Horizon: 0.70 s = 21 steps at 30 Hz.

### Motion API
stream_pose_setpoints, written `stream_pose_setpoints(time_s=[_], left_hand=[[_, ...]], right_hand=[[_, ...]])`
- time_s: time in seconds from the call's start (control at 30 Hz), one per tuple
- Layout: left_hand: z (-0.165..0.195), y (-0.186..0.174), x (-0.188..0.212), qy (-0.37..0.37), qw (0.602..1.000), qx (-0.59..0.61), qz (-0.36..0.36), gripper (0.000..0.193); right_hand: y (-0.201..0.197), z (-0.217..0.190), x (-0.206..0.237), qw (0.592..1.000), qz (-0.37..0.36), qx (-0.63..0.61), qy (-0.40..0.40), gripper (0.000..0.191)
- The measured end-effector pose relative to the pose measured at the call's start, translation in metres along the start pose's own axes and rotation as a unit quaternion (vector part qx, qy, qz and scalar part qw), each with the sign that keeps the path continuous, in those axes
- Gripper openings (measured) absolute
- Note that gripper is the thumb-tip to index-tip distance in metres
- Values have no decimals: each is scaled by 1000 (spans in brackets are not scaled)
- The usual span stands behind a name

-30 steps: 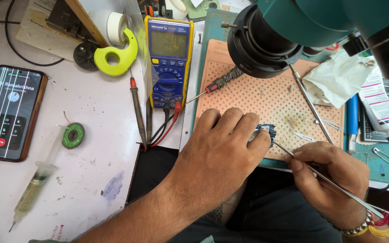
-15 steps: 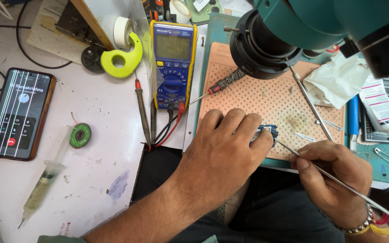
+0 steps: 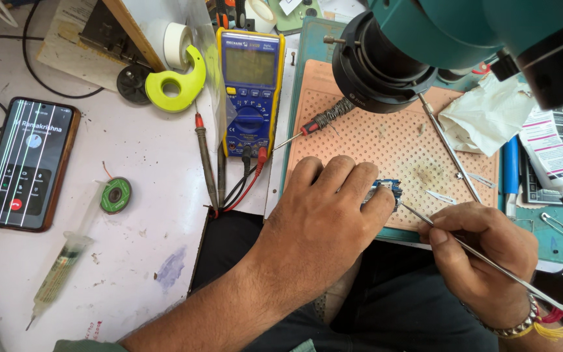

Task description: The person repairs a small electronic circuit board using a screwdriver, tweezers, and a hot air gun. They adjust components on the board, apply heat, and manipulate small parts under a microscope.

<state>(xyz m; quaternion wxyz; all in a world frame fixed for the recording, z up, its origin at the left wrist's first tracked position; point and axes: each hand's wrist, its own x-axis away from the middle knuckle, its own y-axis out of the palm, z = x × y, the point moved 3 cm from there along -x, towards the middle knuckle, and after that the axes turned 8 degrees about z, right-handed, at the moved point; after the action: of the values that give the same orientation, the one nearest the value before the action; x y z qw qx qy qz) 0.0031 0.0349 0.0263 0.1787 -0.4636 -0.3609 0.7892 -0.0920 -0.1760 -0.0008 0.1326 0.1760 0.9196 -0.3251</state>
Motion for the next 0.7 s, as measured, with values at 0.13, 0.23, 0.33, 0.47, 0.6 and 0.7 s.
stream_pose_setpoints(time_s=[0.13,0.23,0.33,0.47,0.6,0.7], left_hand=[[0,1,0,0,1000,-3,-13,11],[0,1,-1,-1,1000,1,12,13],[-1,3,1,-6,1000,7,-21,13],[-1,5,1,-2,1000,-2,-12,14],[-2,6,2,-3,1000,-2,-14,14],[-2,7,2,-3,1000,-1,-19,14]], right_hand=[[0,-2,0,1000,-3,18,5,8],[0,-2,-3,999,-5,33,2,8],[-1,-2,-3,1000,-3,25,15,8],[-1,-2,-2,1000,-3,19,16,8],[-1,-1,-2,999,-4,28,27,8],[-1,-1,-3,999,-4,33,27,8]])
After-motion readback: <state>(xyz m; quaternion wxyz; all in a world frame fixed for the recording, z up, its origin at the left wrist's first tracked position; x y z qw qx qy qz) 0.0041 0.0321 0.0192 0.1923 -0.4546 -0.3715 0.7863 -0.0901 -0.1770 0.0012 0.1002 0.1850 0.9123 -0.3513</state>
